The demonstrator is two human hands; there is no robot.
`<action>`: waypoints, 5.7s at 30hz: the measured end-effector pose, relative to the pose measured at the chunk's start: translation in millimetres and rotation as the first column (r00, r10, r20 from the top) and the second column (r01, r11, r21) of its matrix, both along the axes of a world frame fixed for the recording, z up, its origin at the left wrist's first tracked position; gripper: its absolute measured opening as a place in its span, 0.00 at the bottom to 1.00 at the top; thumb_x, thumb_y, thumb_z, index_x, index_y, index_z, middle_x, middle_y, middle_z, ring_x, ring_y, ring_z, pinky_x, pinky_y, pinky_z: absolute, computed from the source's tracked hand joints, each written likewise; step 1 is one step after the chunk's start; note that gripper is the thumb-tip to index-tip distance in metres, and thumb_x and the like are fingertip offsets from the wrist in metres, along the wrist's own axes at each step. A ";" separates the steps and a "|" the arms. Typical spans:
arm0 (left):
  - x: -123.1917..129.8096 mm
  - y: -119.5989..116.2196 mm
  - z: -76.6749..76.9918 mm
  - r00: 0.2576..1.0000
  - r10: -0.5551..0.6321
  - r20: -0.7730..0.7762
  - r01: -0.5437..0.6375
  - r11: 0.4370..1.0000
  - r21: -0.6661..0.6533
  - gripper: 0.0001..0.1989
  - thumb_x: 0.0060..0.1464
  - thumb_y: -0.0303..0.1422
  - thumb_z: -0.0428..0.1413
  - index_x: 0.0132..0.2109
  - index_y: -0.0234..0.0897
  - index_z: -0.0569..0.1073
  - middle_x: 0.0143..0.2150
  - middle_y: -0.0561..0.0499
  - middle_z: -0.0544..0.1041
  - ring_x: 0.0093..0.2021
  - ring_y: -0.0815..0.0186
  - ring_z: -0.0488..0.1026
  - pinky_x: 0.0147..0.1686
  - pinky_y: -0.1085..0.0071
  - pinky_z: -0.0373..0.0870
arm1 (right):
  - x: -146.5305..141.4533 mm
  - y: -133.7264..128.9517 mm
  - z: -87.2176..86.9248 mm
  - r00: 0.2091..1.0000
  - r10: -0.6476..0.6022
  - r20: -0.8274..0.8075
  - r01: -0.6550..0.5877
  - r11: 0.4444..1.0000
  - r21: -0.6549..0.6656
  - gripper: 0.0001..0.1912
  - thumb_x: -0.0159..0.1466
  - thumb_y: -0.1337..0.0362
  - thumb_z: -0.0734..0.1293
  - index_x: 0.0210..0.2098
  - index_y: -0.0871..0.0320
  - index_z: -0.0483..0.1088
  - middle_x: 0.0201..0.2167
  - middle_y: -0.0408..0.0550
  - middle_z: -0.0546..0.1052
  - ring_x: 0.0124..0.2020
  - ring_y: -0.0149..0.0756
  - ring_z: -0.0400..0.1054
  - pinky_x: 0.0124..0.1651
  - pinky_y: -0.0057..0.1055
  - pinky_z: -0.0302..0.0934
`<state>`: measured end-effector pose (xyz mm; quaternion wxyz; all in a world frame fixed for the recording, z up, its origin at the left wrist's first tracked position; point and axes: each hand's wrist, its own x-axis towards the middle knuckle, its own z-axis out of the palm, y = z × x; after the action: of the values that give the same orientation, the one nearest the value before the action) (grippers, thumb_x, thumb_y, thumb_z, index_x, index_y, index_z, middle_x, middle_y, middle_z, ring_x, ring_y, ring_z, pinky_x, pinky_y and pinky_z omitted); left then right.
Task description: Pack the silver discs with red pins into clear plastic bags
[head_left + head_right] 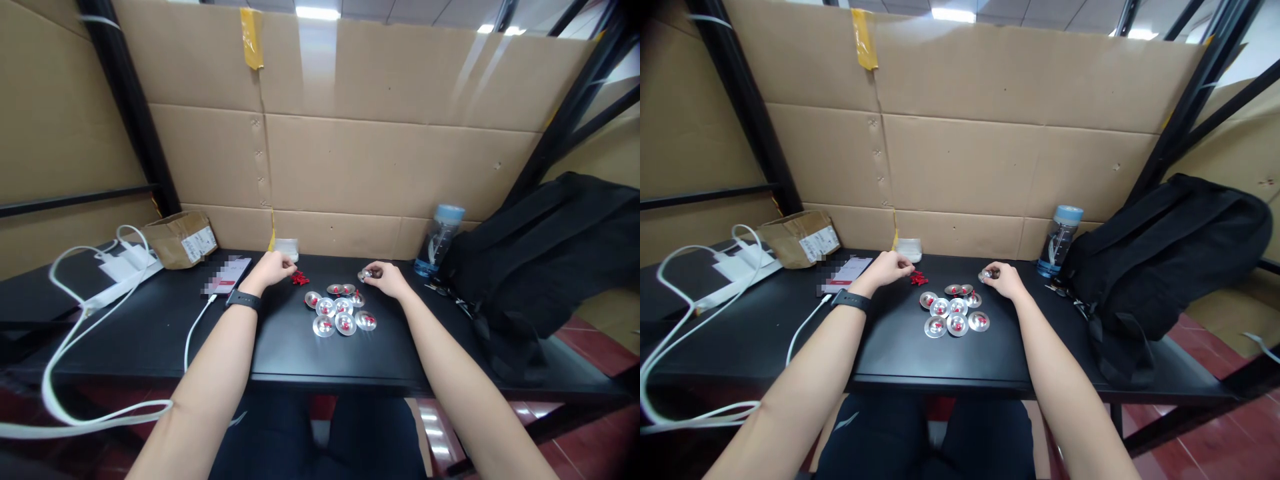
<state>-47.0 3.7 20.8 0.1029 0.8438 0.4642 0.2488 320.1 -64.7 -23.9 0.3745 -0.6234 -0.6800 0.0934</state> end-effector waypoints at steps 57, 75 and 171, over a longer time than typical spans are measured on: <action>89.7 -44.7 -17.0 0.600 -0.260 0.757 0.558 0.814 -0.163 0.16 0.52 0.32 0.65 0.44 0.35 0.69 0.38 0.48 0.80 0.39 0.64 0.81 0.43 0.67 0.77 | -92.7 -30.7 23.9 0.895 0.410 -0.175 -0.362 0.898 0.250 0.23 0.57 0.62 0.75 0.52 0.52 0.73 0.48 0.49 0.80 0.45 0.40 0.77 0.46 0.35 0.70; 82.3 -46.1 -6.3 0.650 -0.231 0.724 0.528 0.822 -0.212 0.16 0.42 0.26 0.68 0.40 0.33 0.75 0.38 0.47 0.80 0.38 0.65 0.80 0.42 0.69 0.77 | -81.8 -29.0 22.5 0.784 0.501 -0.366 -0.491 0.862 0.127 0.31 0.50 0.58 0.80 0.52 0.53 0.73 0.47 0.50 0.79 0.46 0.40 0.75 0.45 0.35 0.72; 22.2 -9.0 3.1 0.984 -0.125 0.125 0.125 0.992 0.015 0.02 0.47 0.31 0.65 0.31 0.38 0.82 0.28 0.52 0.82 0.31 0.64 0.78 0.33 0.72 0.69 | 6.0 6.6 -1.1 0.994 -0.093 0.051 0.089 0.993 0.078 0.17 0.55 0.62 0.76 0.44 0.58 0.78 0.46 0.54 0.80 0.46 0.43 0.76 0.53 0.39 0.67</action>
<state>-24.8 -5.3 23.9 0.1445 0.8543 0.4020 0.2961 326.1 -58.1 -25.0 0.3830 -0.6414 -0.6640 0.0335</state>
